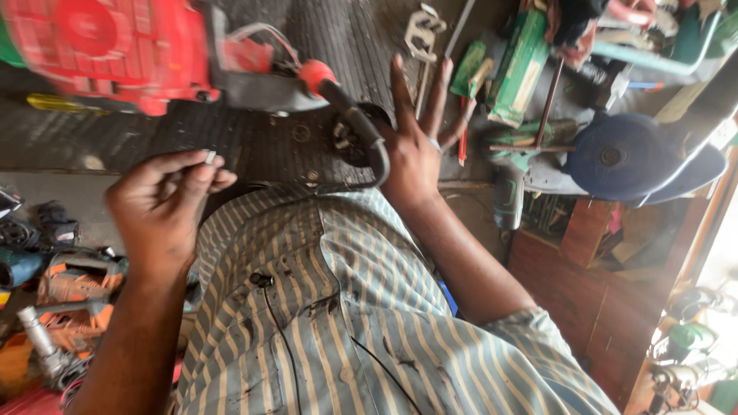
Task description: The person repairs a small red engine on a cluttered workbench. They hold the red starter housing, remove and handle small screws and parts by hand, unscrew fasteners with a screwdriver, reposition the housing, and then work on the exposed engine body, fitting small components into place.
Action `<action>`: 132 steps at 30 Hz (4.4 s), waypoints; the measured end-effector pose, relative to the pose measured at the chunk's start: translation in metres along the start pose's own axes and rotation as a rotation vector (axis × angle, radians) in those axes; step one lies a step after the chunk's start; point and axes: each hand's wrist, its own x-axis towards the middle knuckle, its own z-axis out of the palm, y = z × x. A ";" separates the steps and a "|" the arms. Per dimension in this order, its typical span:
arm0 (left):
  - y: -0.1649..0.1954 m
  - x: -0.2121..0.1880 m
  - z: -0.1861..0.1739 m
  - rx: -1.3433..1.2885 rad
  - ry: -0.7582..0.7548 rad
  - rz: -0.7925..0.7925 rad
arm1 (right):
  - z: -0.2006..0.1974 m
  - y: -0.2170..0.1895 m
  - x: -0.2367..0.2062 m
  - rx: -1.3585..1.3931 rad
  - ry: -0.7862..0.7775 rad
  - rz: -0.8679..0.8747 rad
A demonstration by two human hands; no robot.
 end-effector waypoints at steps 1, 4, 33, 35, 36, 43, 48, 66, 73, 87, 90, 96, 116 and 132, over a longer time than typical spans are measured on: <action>0.010 0.001 -0.006 0.074 0.007 0.118 | -0.002 -0.002 -0.002 0.024 0.021 -0.010; 0.046 0.008 -0.022 0.403 0.092 0.428 | -0.014 -0.010 -0.011 0.111 0.153 0.072; 0.152 0.137 -0.077 0.727 -0.658 1.108 | -0.038 -0.229 0.090 0.665 0.636 -0.100; 0.153 0.140 -0.078 0.707 -0.675 1.162 | -0.035 -0.228 0.089 0.670 0.621 -0.102; 0.153 0.142 -0.079 0.703 -0.683 1.179 | -0.034 -0.228 0.089 0.670 0.619 -0.111; 0.152 0.149 -0.081 0.693 -0.684 1.272 | -0.034 -0.230 0.089 0.613 0.641 -0.141; 0.148 0.152 -0.077 0.667 -0.638 1.349 | -0.033 -0.231 0.088 0.536 0.655 -0.150; 0.150 0.149 -0.077 0.713 -0.621 1.324 | -0.022 -0.220 0.101 0.435 0.773 -0.281; 0.144 0.151 -0.073 0.664 -0.611 1.370 | -0.011 -0.220 0.091 0.447 0.769 -0.226; 0.141 0.145 -0.067 0.573 -0.587 1.281 | -0.028 -0.248 0.080 0.355 0.758 -0.066; 0.142 0.142 -0.069 0.608 -0.582 1.284 | -0.040 -0.262 0.079 0.240 0.755 0.017; 0.144 0.143 -0.071 0.617 -0.579 1.320 | -0.054 -0.282 0.077 0.157 0.658 0.148; 0.150 0.133 -0.070 0.558 -0.579 1.270 | -0.050 -0.301 0.073 0.259 0.452 0.423; 0.142 0.133 -0.062 0.701 -0.558 1.339 | -0.044 -0.262 0.052 1.396 0.080 0.621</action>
